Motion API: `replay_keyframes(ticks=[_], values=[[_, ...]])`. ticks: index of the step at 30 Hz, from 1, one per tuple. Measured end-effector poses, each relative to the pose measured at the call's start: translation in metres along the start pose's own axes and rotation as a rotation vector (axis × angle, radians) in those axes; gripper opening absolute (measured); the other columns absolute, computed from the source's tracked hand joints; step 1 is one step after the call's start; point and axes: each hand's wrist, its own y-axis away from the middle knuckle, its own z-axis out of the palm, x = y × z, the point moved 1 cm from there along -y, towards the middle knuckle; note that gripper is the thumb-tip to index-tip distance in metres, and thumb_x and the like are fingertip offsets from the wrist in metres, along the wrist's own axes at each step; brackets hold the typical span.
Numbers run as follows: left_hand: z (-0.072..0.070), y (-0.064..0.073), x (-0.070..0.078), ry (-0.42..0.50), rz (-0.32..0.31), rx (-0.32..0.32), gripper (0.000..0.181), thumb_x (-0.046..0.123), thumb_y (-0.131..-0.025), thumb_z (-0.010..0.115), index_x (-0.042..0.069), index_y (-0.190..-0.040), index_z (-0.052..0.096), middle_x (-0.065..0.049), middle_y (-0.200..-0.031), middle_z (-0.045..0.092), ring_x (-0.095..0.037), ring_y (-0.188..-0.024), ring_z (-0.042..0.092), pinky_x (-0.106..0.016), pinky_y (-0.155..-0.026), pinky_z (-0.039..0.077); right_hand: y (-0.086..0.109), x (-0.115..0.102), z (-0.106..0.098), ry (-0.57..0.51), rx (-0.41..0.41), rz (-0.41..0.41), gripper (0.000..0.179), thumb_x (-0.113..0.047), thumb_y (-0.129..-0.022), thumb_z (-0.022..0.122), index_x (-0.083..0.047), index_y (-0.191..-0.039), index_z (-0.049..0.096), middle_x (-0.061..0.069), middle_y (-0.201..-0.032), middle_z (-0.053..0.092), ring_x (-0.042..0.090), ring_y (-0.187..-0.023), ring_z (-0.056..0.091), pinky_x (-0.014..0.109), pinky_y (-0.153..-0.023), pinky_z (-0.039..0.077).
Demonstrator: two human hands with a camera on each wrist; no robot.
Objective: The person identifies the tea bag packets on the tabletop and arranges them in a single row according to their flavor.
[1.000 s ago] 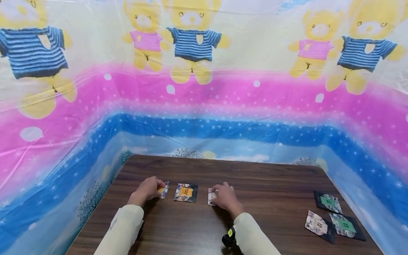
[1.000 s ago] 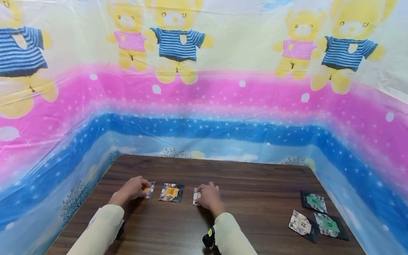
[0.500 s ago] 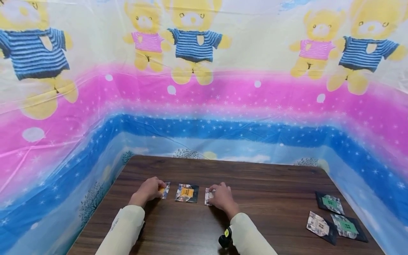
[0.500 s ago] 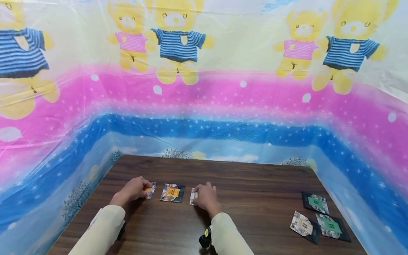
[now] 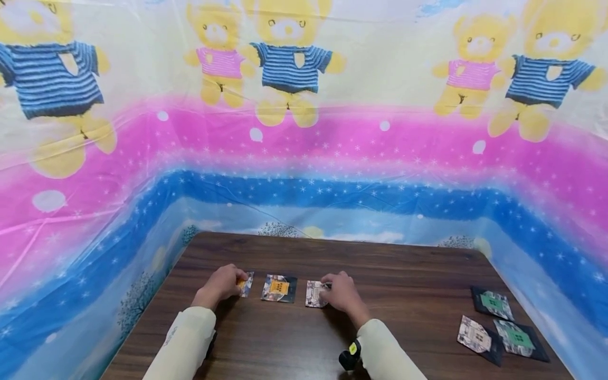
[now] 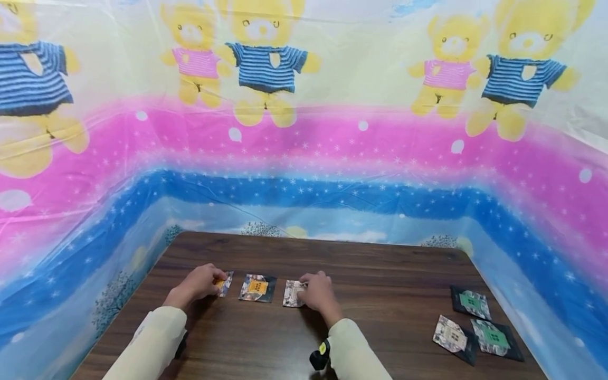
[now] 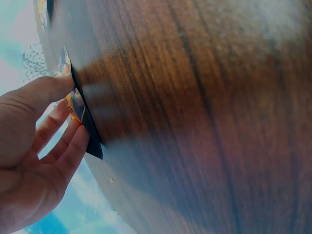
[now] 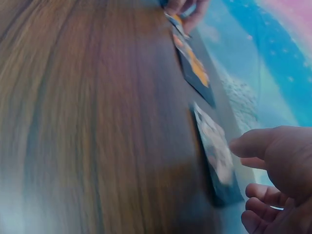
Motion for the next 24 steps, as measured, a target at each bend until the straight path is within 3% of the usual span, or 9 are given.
replay_keyframes(ticks=[12, 19, 24], values=[[-0.004, -0.003, 0.001, 0.008, -0.009, 0.001, 0.025, 0.004, -0.086, 0.078, 0.010, -0.111, 0.078, -0.013, -0.112, 0.065, -0.026, -0.097, 0.060, -0.050, -0.094, 0.053, 0.032, 0.066, -0.051, 0.026, 0.084, 0.134, 0.026, -0.015, -0.089, 0.074, -0.007, -0.114, 0.072, 0.022, -0.116, 0.061, 0.036, -0.101, 0.059, 0.051, -0.086, 0.052], [-0.003, -0.002, 0.001, 0.008, 0.000, 0.004, 0.024, 0.003, -0.087, 0.078, 0.010, -0.110, 0.078, -0.013, -0.113, 0.065, -0.027, -0.099, 0.061, -0.049, -0.094, 0.053, 0.056, 0.106, -0.085, 0.090, 0.079, 0.198, 0.027, -0.014, -0.091, 0.071, -0.002, -0.116, 0.070, 0.028, -0.119, 0.061, 0.039, -0.104, 0.059, 0.057, -0.091, 0.050], [0.000, -0.001, 0.001, 0.009, -0.002, 0.001, 0.024, 0.004, -0.087, 0.078, 0.009, -0.110, 0.078, -0.013, -0.112, 0.065, -0.027, -0.098, 0.061, -0.050, -0.094, 0.053, 0.072, 0.132, -0.103, 0.087, 0.064, 0.271, 0.030, -0.013, -0.091, 0.070, 0.000, -0.118, 0.069, 0.030, -0.120, 0.062, 0.038, -0.100, 0.059, 0.055, -0.086, 0.051]])
